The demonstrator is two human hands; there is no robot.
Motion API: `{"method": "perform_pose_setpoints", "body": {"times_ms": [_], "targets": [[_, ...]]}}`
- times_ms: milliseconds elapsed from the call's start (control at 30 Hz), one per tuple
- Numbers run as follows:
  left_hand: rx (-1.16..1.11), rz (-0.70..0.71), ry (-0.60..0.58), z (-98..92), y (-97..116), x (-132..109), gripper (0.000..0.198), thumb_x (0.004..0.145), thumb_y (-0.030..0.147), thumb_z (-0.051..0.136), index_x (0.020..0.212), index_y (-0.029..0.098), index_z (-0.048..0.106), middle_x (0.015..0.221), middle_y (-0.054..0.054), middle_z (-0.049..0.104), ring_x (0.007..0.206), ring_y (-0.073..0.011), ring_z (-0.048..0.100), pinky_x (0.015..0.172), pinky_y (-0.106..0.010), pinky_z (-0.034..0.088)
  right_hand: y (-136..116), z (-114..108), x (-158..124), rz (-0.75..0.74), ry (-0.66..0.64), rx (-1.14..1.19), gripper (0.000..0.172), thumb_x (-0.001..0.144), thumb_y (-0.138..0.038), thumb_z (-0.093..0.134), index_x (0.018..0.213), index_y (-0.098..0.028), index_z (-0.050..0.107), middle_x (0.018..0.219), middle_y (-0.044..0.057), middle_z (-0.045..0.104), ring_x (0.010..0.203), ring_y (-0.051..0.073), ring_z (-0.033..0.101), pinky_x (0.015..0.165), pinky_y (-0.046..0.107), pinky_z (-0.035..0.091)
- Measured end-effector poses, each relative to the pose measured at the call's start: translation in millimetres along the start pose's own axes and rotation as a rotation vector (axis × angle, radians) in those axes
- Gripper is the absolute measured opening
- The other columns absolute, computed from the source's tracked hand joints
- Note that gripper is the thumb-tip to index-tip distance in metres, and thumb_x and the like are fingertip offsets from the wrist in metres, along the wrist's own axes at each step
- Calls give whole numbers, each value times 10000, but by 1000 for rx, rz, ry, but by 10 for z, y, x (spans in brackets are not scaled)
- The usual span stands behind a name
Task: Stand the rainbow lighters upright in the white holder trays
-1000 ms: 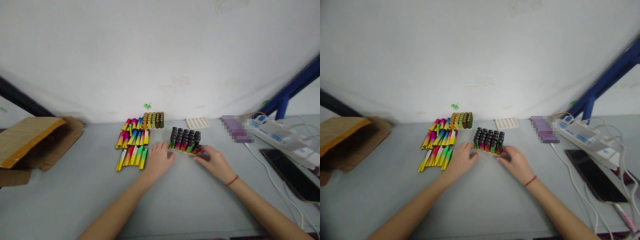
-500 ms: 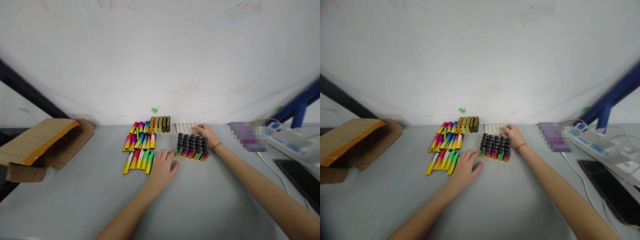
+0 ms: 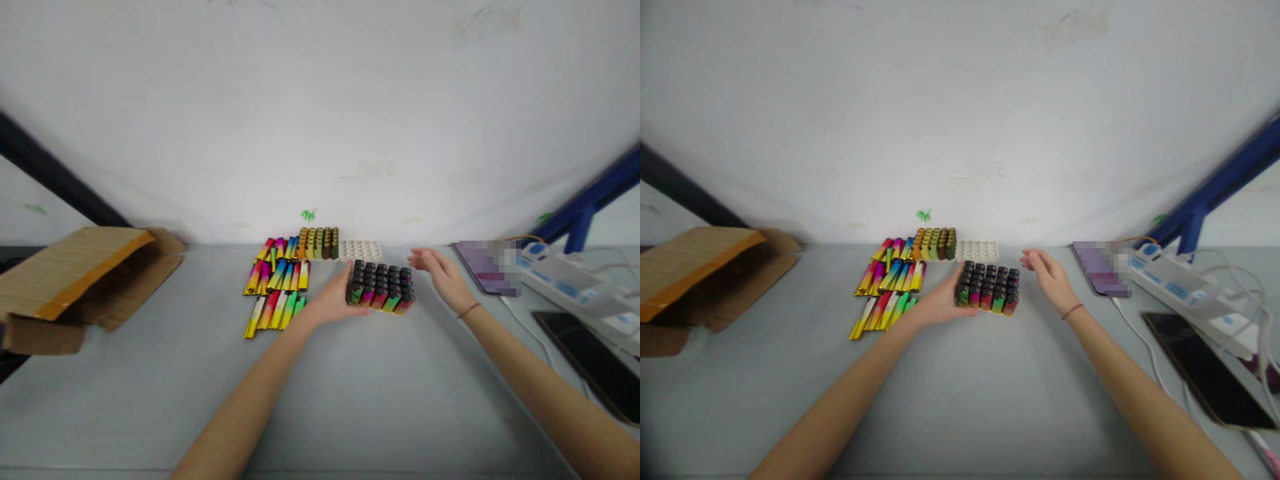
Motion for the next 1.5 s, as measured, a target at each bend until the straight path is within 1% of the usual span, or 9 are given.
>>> {"method": "perform_pose_setpoints", "body": {"times_ms": [100,200,333,433,633,900,1167,1333,1500], "targets": [[-62,27,-8,-7,0,36,1020,670,426,821,1512,126,329,1497,-207,488,1373,-369,479,1164,-518,366,-155,-150,-222,-11,73,5,490,935,-631,477,1076,-196,653,970,107,746,920,253,709,902,477,561],[-52,46,60,15,44,-54,897,636,429,852,1397,142,472,1407,-192,569,1304,-372,533,1127,-524,400,-494,-151,-346,-186,35,-196,435,925,-565,547,1161,-206,616,1055,115,727,1007,274,689,946,496,536],[-53,23,136,70,94,-189,845,582,449,885,1285,146,528,1274,-183,624,1193,-382,583,1035,-540,460,-979,232,-436,-545,-371,-508,706,823,-545,695,1383,-172,482,1329,186,612,1232,336,579,1047,526,472],[-114,13,162,82,93,-232,727,633,427,851,1227,154,534,1204,-151,635,1145,-354,597,1003,-526,479,-1135,547,-422,-678,-567,-683,955,718,-550,792,1466,-115,389,1422,236,536,1343,398,474,1134,606,346],[-195,53,152,56,9,-256,624,748,393,761,1256,187,463,1258,-136,578,1198,-322,559,1038,-517,460,-1198,858,-249,-654,-724,-820,739,766,-458,761,1346,-70,519,1300,252,626,1229,377,580,1138,595,314],[-111,73,93,50,-3,-282,465,911,444,551,1254,167,402,1233,-172,598,1197,-324,585,1022,-518,478,-1338,1001,-181,-570,-762,-895,552,797,-236,728,1285,-52,547,1024,189,736,1019,322,674,1064,493,397],[-88,-26,74,43,18,-280,707,803,447,688,1363,139,388,1254,-180,635,1145,-364,629,958,-499,514,-1325,982,-143,-565,-764,-790,373,763,-196,742,1124,-187,647,1042,94,747,993,293,675,1069,506,391],[-109,-29,89,57,57,-290,601,825,459,654,1296,146,452,1159,-152,673,1052,-325,661,907,-462,533,-1322,912,-156,-517,-727,-734,374,765,-216,747,1124,-156,660,1018,124,725,1023,303,630,883,418,517],[-163,39,209,-21,133,-305,492,851,421,626,1258,186,480,1182,-112,664,1093,-283,644,942,-422,515,-1406,851,-118,-471,-723,-698,317,813,-267,730,1106,-168,663,1067,110,721,1018,269,650,896,387,516]]}}
Point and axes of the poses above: each hand's wrist, its own x-axis towards the middle knuckle, its own z-axis out of the palm, y = z × x, the point moved 4 cm from there along x, towards the middle knuckle
